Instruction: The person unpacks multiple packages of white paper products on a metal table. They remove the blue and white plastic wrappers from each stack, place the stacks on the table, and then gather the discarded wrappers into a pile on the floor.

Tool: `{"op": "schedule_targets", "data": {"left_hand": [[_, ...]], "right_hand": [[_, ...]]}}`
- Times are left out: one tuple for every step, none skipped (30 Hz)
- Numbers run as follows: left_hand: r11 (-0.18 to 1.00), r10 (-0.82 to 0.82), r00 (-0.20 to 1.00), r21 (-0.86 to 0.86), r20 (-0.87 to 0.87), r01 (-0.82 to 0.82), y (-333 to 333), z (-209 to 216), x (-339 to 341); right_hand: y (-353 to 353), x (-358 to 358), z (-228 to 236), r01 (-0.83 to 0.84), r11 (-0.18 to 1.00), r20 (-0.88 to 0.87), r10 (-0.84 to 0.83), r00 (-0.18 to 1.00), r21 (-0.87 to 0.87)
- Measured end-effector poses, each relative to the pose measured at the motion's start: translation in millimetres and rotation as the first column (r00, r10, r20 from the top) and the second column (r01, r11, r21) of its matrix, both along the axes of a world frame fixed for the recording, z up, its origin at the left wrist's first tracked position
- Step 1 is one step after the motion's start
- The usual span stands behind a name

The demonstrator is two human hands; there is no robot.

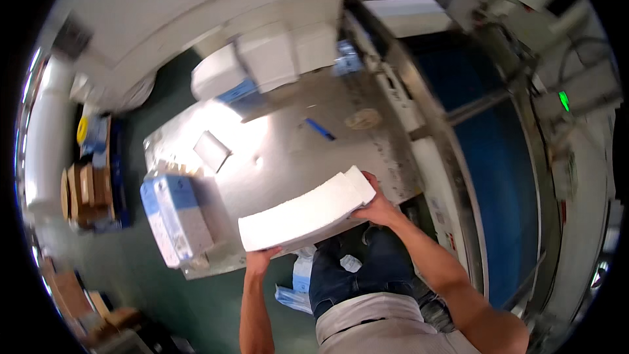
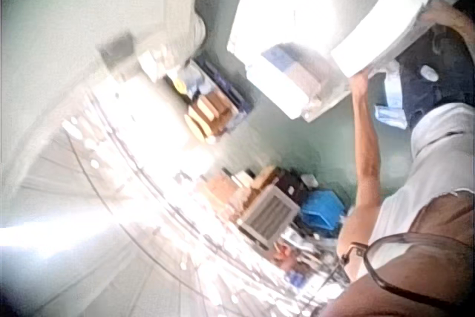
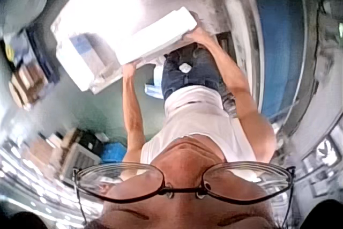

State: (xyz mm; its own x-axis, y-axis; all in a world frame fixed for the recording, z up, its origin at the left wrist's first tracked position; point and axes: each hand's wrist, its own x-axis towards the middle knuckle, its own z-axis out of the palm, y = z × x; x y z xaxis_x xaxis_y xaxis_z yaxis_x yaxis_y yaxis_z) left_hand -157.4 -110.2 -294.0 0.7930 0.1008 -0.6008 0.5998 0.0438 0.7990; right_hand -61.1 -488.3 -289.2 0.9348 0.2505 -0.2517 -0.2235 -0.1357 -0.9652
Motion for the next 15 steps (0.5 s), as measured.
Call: {"op": "schedule_targets", "data": {"left_hand": [[0.999, -0.046, 0.998, 0.016, 0.04, 0.045, -22.6, 26.5, 7.9], [0.996, -0.088, 0.994, -0.005, 0.061, 0.088, -43.9, 37.1, 14.7], [0.992, -0.124, 0.989, -0.023, 0.085, 0.127, -67.3, 44.4, 21.2], [0.986, -0.158, 0.981, -0.035, 0.111, 0.163, -91.5, 54.0, 28.5], [0.981, -0.143, 0.984, -0.119, 0.107, 0.156, -124.9, 74.2, 40.9], [0.972, -0.168, 0.978, -0.147, 0.124, 0.185, -160.1, 94.9, 51.1], [0.963, -0.189, 0.972, -0.166, 0.139, 0.211, -190.0, 115.3, 58.2], [0.954, -0.208, 0.966, -0.186, 0.152, 0.235, -222.3, 127.3, 63.8], [0.933, -0.24, 0.954, -0.228, 0.182, 0.279, -254.2, 129.4, 66.1], [0.902, -0.321, 0.924, -0.23, 0.208, 0.365, -290.3, 134.7, 69.5], [0.87, -0.389, 0.89, -0.223, 0.237, 0.44, -329.6, 142.8, 75.6], [0.848, -0.435, 0.861, -0.2, 0.263, 0.49, -377.3, 154.2, 78.2], [0.828, -0.478, 0.831, -0.17, 0.284, 0.534, -423.5, 164.8, 77.3], [0.818, -0.464, 0.838, -0.223, 0.287, 0.53, -468.5, 168.4, 74.5], [0.798, -0.462, 0.84, -0.279, 0.286, 0.534, -514.7, 160.4, 66.7]], "right_hand": [[-27.9, -2.2, 20.4, -0.001, 0.997, 0.038, 0.004, 0.999, -0.072], [-56.6, -6.8, 44.0, -0.003, 0.989, 0.069, 0.014, 0.998, -0.148], [-85.1, -10.1, 72.4, 0.01, 0.988, 0.047, -0.003, 0.999, -0.155], [-113.4, -14.2, 97.7, 0.01, 0.969, 0.026, -0.004, 1.0, -0.248], [-141.3, -19.9, 119.5, 0.047, 0.969, -0.009, -0.051, 0.999, -0.241], [-171.3, -27.1, 140.5, 0.085, 0.968, -0.044, -0.098, 0.994, -0.237], [-199.9, -35.3, 157.4, 0.144, 0.936, 0.013, -0.148, 0.989, -0.32], [-232.6, -44.7, 173.2, 0.203, 0.894, 0.071, -0.191, 0.979, -0.4], [-268.9, -55.2, 186.2, 0.264, 0.912, 0.098, -0.246, 0.964, -0.313], [-304.1, -66.0, 199.6, 0.326, 0.93, 0.058, -0.321, 0.945, -0.17], [-338.0, -73.9, 220.8, 0.367, 0.912, 0.021, -0.37, 0.929, -0.183], [-382.0, -85.8, 228.1, 0.397, 0.909, 0.035, -0.396, 0.918, -0.128], [-420.9, -93.6, 237.6, 0.451, 0.89, -0.017, -0.453, 0.891, -0.073], [-460.3, -99.5, 247.6, 0.464, 0.878, -0.028, -0.47, 0.882, -0.112], [-497.2, -107.9, 250.6, 0.514, 0.847, -0.05, -0.524, 0.85, -0.131]]}}
